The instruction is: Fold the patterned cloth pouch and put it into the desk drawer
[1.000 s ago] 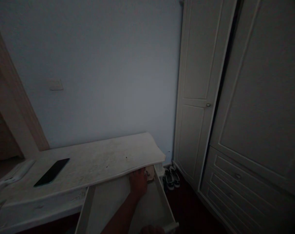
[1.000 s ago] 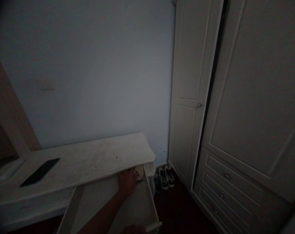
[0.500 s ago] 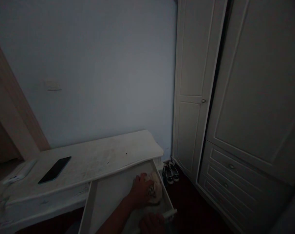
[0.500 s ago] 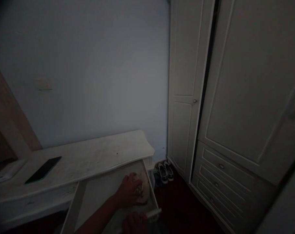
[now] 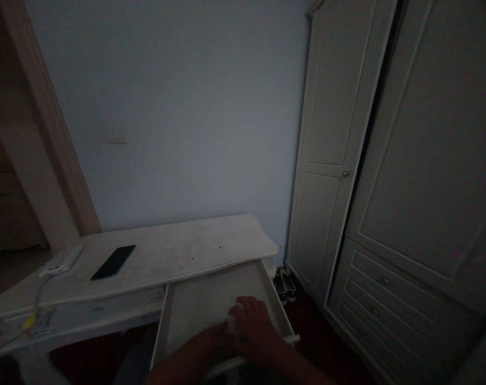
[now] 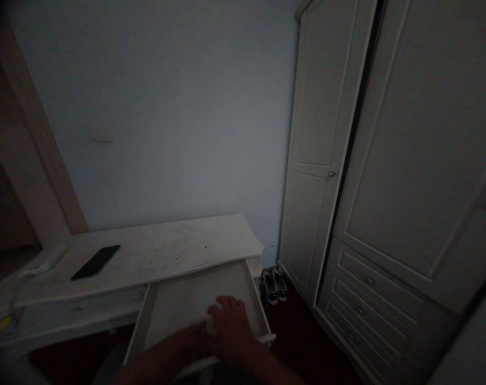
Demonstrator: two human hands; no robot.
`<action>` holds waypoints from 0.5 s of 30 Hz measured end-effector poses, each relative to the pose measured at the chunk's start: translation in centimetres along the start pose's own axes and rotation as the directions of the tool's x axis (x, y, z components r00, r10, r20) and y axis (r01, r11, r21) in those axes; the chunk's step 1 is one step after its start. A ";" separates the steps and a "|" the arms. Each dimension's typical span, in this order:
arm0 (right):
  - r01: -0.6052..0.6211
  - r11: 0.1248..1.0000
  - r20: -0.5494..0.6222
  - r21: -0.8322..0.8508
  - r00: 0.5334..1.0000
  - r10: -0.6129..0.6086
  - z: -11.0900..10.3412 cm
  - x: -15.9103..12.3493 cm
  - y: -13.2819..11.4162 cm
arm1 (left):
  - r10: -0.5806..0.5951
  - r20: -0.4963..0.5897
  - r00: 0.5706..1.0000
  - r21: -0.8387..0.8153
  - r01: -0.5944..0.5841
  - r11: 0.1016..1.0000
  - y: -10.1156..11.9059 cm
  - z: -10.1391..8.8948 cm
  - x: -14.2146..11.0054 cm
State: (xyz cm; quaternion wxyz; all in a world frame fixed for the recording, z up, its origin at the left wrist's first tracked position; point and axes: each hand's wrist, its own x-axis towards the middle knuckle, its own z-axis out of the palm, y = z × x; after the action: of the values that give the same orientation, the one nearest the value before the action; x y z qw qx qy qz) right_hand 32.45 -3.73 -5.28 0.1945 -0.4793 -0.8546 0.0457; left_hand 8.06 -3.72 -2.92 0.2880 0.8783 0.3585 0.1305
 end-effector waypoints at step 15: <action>0.230 0.938 0.602 0.258 0.722 -0.342 3.9 12.0 -4.9 | -0.439 -0.774 0.457 -0.340 0.284 0.896 -5.4 5.7 -8.4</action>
State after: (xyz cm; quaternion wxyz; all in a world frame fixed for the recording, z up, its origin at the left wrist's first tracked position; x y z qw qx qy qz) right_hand 21.44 4.10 -4.08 -0.0636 -0.2790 -0.9263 0.2453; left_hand 1.53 -8.86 -10.91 0.1733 0.5847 0.6178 0.4964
